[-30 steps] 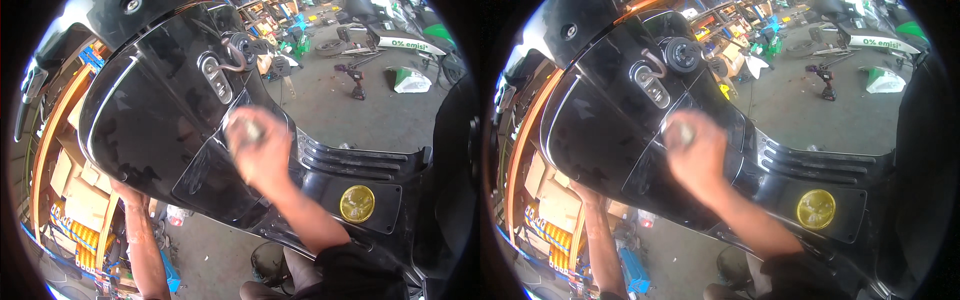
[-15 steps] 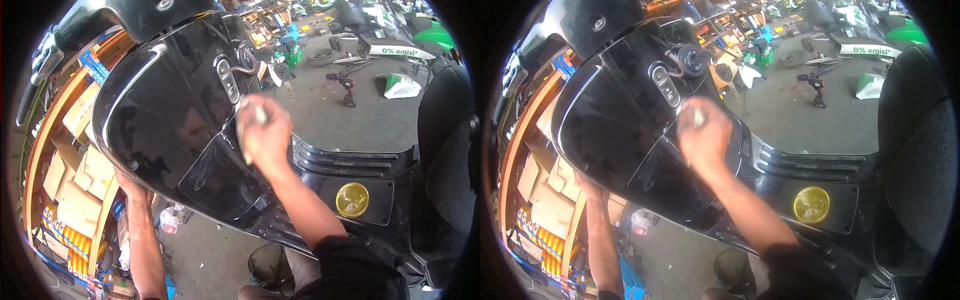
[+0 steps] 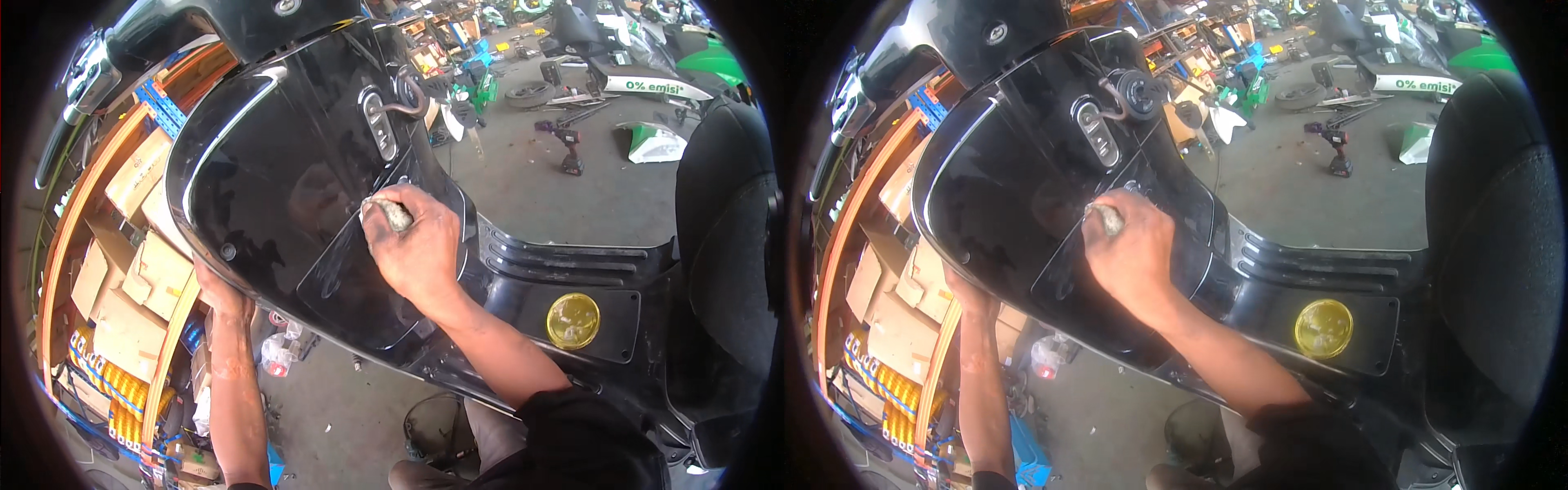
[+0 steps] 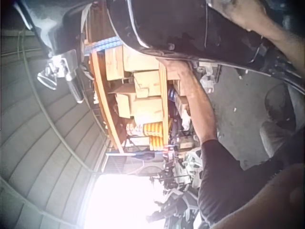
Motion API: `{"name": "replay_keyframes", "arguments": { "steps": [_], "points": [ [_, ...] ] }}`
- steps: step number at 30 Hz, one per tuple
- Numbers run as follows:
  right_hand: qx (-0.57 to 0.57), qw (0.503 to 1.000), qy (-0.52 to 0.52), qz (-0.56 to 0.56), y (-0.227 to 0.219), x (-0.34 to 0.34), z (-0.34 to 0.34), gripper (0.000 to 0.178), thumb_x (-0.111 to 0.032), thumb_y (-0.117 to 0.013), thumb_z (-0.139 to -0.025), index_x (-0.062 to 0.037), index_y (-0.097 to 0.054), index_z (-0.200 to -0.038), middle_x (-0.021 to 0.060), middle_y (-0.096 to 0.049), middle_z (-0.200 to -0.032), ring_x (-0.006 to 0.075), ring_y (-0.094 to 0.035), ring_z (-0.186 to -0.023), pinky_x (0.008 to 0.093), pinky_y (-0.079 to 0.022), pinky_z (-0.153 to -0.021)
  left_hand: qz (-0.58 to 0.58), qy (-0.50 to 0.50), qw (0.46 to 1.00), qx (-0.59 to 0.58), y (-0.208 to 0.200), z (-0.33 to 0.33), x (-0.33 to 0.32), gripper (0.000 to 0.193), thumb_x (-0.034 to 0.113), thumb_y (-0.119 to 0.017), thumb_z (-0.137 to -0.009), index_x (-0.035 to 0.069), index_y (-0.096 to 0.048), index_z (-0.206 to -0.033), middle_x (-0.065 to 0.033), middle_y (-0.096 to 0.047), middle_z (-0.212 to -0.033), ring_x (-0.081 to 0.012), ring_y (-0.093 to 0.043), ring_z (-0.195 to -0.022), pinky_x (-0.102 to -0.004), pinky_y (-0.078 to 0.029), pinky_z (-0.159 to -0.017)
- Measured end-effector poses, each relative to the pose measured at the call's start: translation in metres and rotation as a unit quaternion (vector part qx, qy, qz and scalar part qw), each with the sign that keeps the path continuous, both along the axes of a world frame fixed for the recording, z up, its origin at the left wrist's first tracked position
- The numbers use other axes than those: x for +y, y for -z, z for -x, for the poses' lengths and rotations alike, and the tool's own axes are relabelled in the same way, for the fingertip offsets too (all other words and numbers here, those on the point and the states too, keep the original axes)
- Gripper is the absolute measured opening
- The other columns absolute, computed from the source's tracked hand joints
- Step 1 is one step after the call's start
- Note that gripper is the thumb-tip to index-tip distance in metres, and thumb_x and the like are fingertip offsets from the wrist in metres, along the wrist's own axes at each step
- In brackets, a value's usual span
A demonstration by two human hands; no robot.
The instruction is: The person polishes the rear body panel of a black electric motorcycle using a handheld rotary drill with a yellow foam buffing pad, then manually applies a substance from a tin to the front panel and wipes it with a cloth.
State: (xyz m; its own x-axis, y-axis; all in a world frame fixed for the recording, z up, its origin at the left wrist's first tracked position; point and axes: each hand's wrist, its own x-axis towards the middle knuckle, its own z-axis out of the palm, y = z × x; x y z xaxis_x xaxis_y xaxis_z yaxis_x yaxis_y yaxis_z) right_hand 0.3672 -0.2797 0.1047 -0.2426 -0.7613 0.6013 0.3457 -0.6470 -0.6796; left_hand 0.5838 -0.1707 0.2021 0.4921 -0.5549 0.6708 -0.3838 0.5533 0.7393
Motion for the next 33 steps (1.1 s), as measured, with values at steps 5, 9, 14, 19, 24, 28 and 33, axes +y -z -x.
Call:
{"name": "replay_keyframes", "arguments": {
  "steps": [5, 9, 14, 19, 24, 28, 33],
  "points": [
    [-0.076, 0.992, 0.072, -0.066, 0.003, -0.029, 0.011, 0.013, -0.004, -0.069, -0.077, -0.0022, -0.069, -0.090, 0.0161, -0.070, -0.088, 0.0335, -0.068, -0.083, 0.0382, -0.054, -0.077, 0.014, 0.028, 0.999, 0.034, 0.003, -0.011, -0.013, 0.045, 0.039, -0.041, -0.099, 0.004, -0.052, -0.126, -0.0132, -0.062, -0.114, -0.0255, -0.062, -0.102, -0.0359, -0.053, -0.087],
    [-0.011, 0.981, 0.185, 0.057, 0.001, -0.051, 0.010, 0.015, -0.004, -0.068, -0.079, -0.0024, -0.070, -0.093, 0.0177, -0.069, -0.090, 0.0343, -0.068, -0.084, 0.0385, -0.054, -0.077, 0.018, 0.001, 0.999, 0.027, 0.004, -0.008, -0.011, 0.042, 0.037, -0.041, -0.100, 0.004, -0.053, -0.124, -0.0127, -0.061, -0.114, -0.0242, -0.062, -0.103, -0.0356, -0.052, -0.089],
    [0.036, 0.980, 0.184, 0.073, 0.005, -0.039, 0.007, 0.016, -0.004, -0.070, -0.077, -0.0020, -0.068, -0.093, 0.0165, -0.070, -0.091, 0.0354, -0.068, -0.087, 0.0383, -0.053, -0.081, 0.028, -0.030, 0.999, 0.015, 0.006, 0.010, -0.010, 0.042, 0.036, -0.039, -0.100, 0.004, -0.052, -0.124, -0.0134, -0.062, -0.113, -0.0248, -0.062, -0.102, -0.0361, -0.052, -0.088],
    [0.021, 0.985, 0.140, 0.103, 0.016, -0.020, -0.005, 0.014, -0.005, -0.066, -0.080, -0.0027, -0.068, -0.093, 0.0178, -0.069, -0.094, 0.0367, -0.067, -0.087, 0.0411, -0.053, -0.078, 0.044, -0.026, 0.998, 0.035, 0.001, 0.021, -0.001, 0.035, 0.033, -0.044, -0.100, 0.005, -0.054, -0.117, -0.0081, -0.057, -0.098, -0.0224, -0.060, -0.084, -0.0390, -0.054, -0.074],
    [0.017, 0.983, 0.166, 0.081, 0.002, -0.044, 0.013, 0.012, -0.006, -0.070, -0.078, -0.0027, -0.069, -0.090, 0.0167, -0.071, -0.091, 0.0369, -0.069, -0.087, 0.0397, -0.054, -0.082, 0.003, 0.015, 0.999, 0.044, -0.001, 0.004, -0.001, 0.043, 0.041, -0.041, -0.099, 0.007, -0.053, -0.122, -0.0109, -0.060, -0.104, -0.0235, -0.060, -0.092, -0.0391, -0.052, -0.083],
    [0.023, 0.985, 0.159, 0.069, 0.004, -0.065, 0.012, 0.010, -0.006, -0.067, -0.080, -0.0025, -0.068, -0.090, 0.0171, -0.070, -0.091, 0.0360, -0.068, -0.086, 0.0427, -0.053, -0.076, 0.026, 0.007, 0.998, 0.060, 0.003, 0.008, -0.010, 0.038, 0.038, -0.043, -0.100, 0.007, -0.052, -0.120, -0.0076, -0.056, -0.097, -0.0220, -0.058, -0.086, -0.0407, -0.052, -0.077],
    [-0.003, 0.993, 0.092, 0.070, 0.015, -0.034, 0.004, 0.012, -0.010, -0.067, -0.081, -0.0031, -0.070, -0.091, 0.0176, -0.070, -0.091, 0.0365, -0.068, -0.085, 0.0417, -0.053, -0.082, 0.021, -0.008, 0.997, 0.073, -0.001, 0.027, -0.004, 0.032, 0.032, -0.043, -0.101, 0.007, -0.051, -0.118, -0.0053, -0.053, -0.092, -0.0201, -0.056, -0.083, -0.0407, -0.053, -0.073]
  ]
}}
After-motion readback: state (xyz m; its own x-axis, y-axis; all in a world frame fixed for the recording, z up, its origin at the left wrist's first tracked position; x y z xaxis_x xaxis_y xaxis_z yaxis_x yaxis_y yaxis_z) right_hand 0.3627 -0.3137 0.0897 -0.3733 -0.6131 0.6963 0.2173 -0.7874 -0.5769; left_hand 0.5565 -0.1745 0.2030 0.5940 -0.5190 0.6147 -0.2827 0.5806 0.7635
